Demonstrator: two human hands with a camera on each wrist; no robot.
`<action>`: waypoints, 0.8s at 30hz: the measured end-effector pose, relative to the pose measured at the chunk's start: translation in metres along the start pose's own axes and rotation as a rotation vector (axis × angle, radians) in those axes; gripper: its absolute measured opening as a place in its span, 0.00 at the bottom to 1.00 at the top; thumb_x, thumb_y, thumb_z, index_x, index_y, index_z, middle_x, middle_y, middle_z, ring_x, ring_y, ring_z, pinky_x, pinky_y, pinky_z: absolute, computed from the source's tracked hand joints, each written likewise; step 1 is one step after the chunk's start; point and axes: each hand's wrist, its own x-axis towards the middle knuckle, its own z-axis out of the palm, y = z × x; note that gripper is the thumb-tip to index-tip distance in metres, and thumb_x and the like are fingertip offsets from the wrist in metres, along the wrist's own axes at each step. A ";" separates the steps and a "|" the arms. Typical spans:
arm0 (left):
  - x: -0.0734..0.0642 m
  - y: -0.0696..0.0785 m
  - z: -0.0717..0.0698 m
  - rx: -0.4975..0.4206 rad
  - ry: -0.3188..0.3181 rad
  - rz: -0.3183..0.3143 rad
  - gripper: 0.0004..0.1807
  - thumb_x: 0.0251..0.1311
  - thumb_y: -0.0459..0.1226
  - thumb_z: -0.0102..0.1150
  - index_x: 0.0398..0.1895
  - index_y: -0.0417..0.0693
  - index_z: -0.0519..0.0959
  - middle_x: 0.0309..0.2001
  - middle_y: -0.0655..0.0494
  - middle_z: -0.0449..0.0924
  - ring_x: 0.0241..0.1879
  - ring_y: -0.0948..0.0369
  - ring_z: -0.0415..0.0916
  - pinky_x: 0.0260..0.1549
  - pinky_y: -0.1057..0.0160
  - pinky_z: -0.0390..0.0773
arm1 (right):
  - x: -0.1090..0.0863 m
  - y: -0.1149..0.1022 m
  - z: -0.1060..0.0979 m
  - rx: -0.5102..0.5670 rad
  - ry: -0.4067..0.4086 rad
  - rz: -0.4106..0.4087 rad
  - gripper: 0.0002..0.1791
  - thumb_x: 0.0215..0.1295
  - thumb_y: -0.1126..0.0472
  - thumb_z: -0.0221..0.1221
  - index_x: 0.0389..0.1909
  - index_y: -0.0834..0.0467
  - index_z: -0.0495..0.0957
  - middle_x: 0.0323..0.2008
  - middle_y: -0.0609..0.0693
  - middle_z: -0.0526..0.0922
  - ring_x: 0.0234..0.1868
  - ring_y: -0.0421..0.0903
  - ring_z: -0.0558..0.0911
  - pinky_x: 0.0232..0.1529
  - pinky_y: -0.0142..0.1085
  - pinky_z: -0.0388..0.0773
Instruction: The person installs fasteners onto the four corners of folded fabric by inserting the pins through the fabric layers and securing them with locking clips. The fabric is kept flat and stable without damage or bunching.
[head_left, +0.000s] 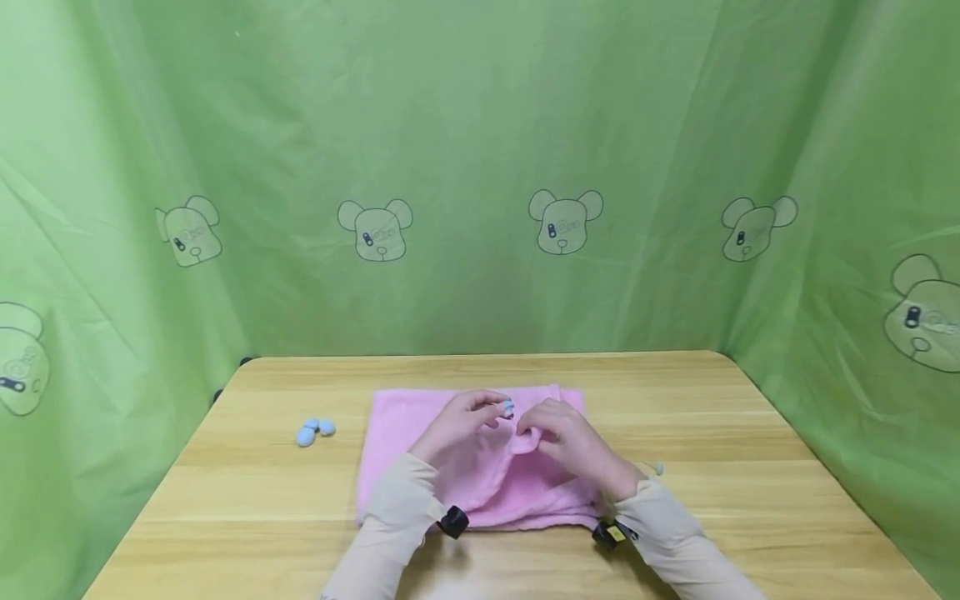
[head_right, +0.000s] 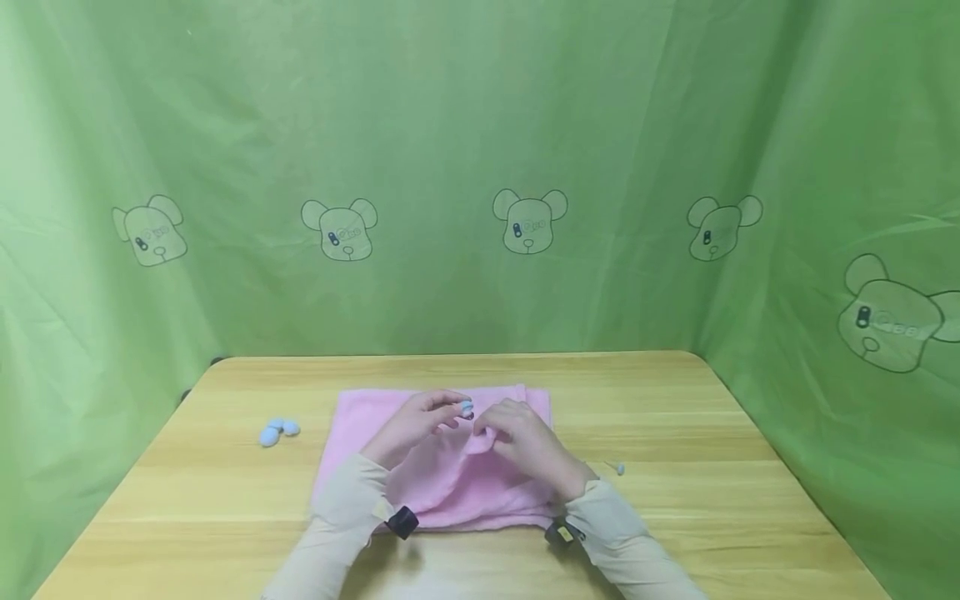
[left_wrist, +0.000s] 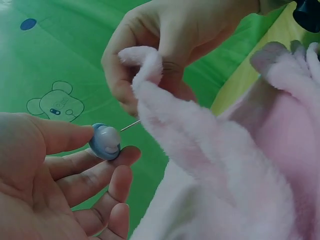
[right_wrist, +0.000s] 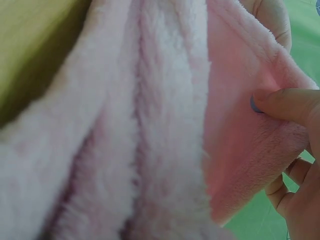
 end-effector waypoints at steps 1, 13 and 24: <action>0.000 0.001 0.001 0.004 -0.001 0.002 0.19 0.68 0.41 0.53 0.57 0.42 0.76 0.52 0.44 0.82 0.50 0.47 0.79 0.54 0.52 0.76 | 0.000 0.000 0.000 0.000 -0.001 0.004 0.13 0.48 0.70 0.67 0.34 0.53 0.82 0.33 0.43 0.86 0.36 0.39 0.80 0.42 0.32 0.78; -0.001 0.001 0.006 0.011 -0.006 -0.004 0.18 0.68 0.39 0.53 0.56 0.41 0.77 0.52 0.43 0.81 0.48 0.50 0.79 0.53 0.52 0.75 | -0.001 0.000 0.001 -0.013 0.007 -0.001 0.13 0.47 0.70 0.68 0.34 0.52 0.82 0.34 0.43 0.85 0.37 0.40 0.80 0.44 0.34 0.78; -0.002 0.001 0.009 0.042 -0.004 -0.035 0.17 0.69 0.41 0.52 0.56 0.44 0.78 0.52 0.47 0.82 0.45 0.57 0.79 0.54 0.52 0.75 | 0.000 -0.002 0.001 -0.026 0.007 0.057 0.14 0.46 0.71 0.67 0.34 0.54 0.82 0.35 0.44 0.86 0.39 0.42 0.82 0.47 0.40 0.78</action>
